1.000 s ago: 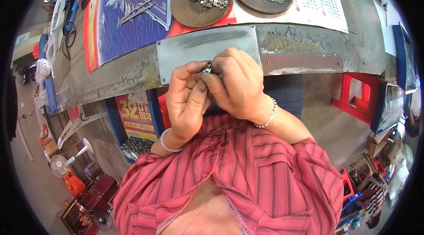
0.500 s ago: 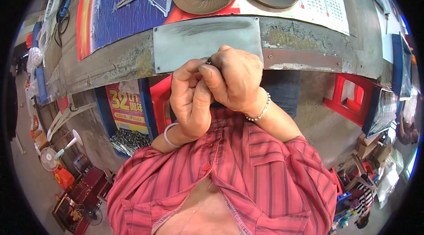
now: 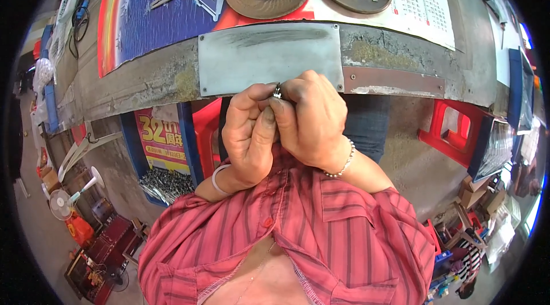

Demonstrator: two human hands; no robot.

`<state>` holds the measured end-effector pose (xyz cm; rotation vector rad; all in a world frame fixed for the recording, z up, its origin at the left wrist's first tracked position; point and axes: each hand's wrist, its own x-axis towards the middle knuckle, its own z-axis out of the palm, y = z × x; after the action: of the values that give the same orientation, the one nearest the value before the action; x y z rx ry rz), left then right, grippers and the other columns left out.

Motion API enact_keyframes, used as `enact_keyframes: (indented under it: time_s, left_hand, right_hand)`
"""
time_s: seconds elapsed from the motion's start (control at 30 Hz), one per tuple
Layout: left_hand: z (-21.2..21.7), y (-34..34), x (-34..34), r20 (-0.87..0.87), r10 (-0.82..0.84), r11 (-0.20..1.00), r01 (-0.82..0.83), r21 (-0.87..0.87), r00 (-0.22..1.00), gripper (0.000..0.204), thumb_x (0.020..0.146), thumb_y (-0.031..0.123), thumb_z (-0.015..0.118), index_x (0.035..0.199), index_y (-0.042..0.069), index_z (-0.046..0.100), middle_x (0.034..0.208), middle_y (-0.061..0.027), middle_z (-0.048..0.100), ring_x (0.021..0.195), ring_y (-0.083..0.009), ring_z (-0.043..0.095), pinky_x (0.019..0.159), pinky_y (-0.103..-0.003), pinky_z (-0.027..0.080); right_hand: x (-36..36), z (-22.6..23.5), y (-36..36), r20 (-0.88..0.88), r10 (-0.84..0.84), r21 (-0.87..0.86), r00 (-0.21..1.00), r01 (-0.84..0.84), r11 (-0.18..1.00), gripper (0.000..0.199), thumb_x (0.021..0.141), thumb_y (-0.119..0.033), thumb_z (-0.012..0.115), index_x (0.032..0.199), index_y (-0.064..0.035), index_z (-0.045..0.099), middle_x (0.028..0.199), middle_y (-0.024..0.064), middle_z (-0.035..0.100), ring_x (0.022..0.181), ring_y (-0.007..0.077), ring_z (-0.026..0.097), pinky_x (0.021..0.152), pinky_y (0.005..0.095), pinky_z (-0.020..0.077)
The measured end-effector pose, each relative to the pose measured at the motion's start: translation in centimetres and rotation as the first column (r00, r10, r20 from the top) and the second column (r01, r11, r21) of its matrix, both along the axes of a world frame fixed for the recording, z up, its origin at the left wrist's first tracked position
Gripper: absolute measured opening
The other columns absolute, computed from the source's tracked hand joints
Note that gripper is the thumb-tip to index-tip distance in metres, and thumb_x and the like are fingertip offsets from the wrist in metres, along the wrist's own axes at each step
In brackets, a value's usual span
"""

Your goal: Manually assemble small metal pins into metal circular components at a workbench.

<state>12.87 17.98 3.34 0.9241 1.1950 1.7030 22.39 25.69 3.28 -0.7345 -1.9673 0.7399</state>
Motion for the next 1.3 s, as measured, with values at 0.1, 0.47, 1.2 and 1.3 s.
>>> enact_keyframes:
  time_s: [0.1,0.47,1.2,1.3]
  left_hand:
    - [-0.2,0.6,-0.1,-0.085,0.039,0.999,-0.037,0.036,0.996,0.027,0.093,-0.003,0.045,0.12,-0.006,0.047,0.095,-0.009,0.063,0.086,-0.0085,0.057,0.076,-0.02,0.046]
    - [0.7,-0.1,-1.0,0.208,-0.078,0.997,0.076,0.016,0.975,0.034,0.096,0.001,0.044,0.129,-0.001,0.039,0.101,-0.0025,0.055,0.069,-0.0019,0.043,0.06,-0.016,0.038]
    - [0.2,-1.7,-0.8,0.138,-0.126,0.992,0.124,0.022,0.982,0.036,0.096,0.001,0.045,0.131,-0.003,0.042,0.103,-0.0062,0.06,0.08,-0.0077,0.055,0.073,-0.021,0.047]
    - [-0.3,-1.7,-0.7,0.064,-0.075,0.996,0.071,0.06,0.995,0.032,0.096,0.001,0.044,0.128,-0.004,0.045,0.099,-0.0066,0.061,0.08,-0.0075,0.055,0.072,-0.021,0.047]
  right_hand:
    - [-0.1,0.1,-0.3,0.076,-0.01,-0.016,0.997,0.011,1.0,0.013,0.084,-0.008,0.06,0.087,0.0006,0.051,0.074,0.0126,0.054,0.056,0.0237,0.05,0.05,0.0319,0.0402]
    - [-0.1,0.5,-0.5,-0.166,0.084,-0.227,0.982,-0.121,0.966,0.016,0.076,0.005,0.067,0.088,0.0036,0.057,0.078,0.0108,0.058,0.058,0.0129,0.056,0.048,0.0234,0.0444]
    - [0.1,0.6,-0.3,-0.141,0.112,-0.182,0.984,-0.137,0.974,0.012,0.077,-0.002,0.065,0.083,0.0012,0.055,0.068,0.0083,0.055,0.054,0.0157,0.05,0.049,0.0259,0.0406]
    - [-0.6,-0.1,-0.7,-0.079,0.077,0.074,0.994,-0.071,0.995,0.016,0.077,-0.004,0.065,0.086,0.0005,0.053,0.069,0.0101,0.054,0.055,0.0231,0.05,0.049,0.0307,0.0409]
